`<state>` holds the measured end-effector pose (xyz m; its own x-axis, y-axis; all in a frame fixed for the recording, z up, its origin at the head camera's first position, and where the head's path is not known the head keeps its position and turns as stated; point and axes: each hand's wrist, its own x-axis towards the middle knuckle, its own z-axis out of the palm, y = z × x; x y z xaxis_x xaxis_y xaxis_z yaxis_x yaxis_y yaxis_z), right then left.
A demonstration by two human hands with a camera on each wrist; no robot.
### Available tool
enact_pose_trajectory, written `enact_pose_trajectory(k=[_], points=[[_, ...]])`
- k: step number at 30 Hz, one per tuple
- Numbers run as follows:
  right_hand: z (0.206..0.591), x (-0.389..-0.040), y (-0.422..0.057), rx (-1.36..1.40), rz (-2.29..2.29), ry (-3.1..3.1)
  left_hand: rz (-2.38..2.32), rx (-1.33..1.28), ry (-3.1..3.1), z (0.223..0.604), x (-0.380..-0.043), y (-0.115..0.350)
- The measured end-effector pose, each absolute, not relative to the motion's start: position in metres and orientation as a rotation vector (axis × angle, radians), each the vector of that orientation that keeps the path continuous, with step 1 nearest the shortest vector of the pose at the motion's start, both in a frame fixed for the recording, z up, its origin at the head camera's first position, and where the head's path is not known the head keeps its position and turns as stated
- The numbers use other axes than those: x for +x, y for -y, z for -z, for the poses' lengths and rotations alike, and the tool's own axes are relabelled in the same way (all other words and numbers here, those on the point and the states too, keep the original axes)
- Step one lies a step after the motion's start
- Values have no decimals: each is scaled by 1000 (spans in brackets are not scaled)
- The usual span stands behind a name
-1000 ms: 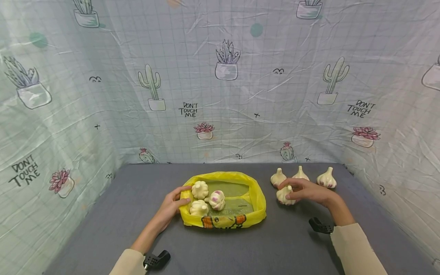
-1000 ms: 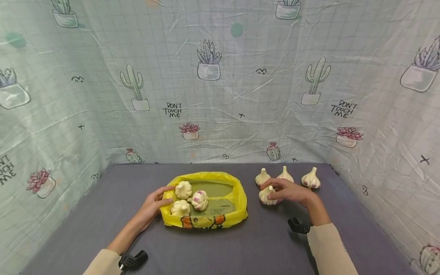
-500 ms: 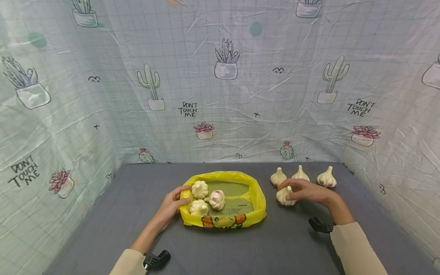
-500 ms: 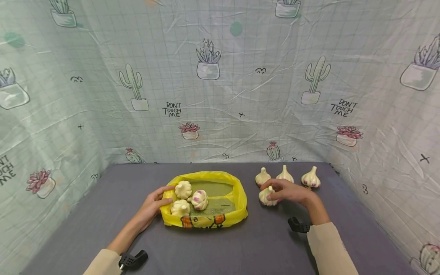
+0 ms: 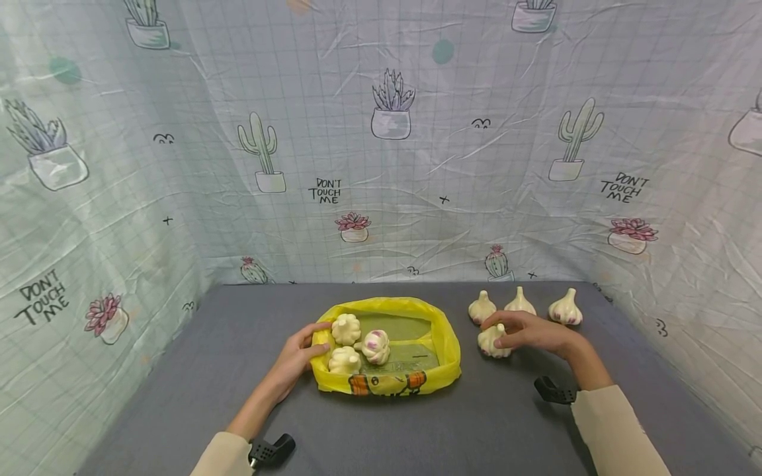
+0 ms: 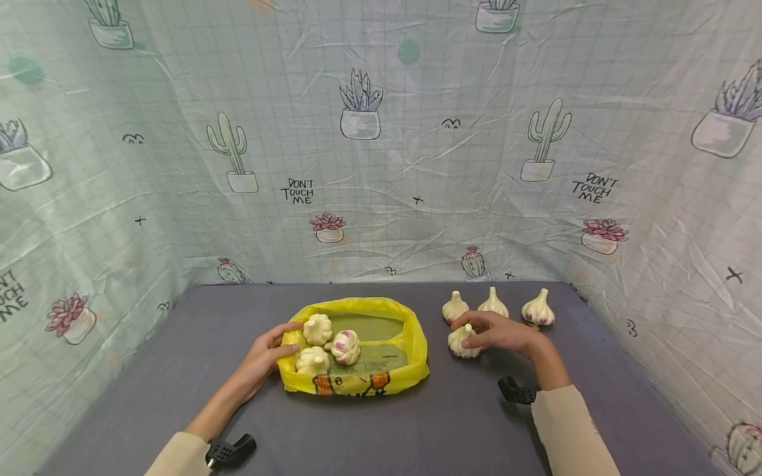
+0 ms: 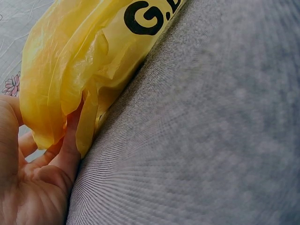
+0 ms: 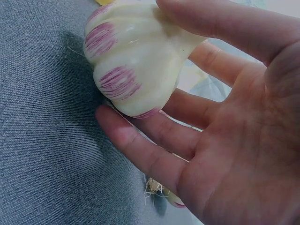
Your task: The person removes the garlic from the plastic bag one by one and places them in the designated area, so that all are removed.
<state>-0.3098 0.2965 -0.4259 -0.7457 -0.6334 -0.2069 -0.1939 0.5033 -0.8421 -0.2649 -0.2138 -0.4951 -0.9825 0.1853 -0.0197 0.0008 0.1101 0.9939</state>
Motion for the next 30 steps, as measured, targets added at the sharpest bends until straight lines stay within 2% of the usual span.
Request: enact_pose_trajectory(k=[30], points=[[431, -309, -294, -778, 1215, -2280, -2026, 170, -2230, 497, -265, 213]])
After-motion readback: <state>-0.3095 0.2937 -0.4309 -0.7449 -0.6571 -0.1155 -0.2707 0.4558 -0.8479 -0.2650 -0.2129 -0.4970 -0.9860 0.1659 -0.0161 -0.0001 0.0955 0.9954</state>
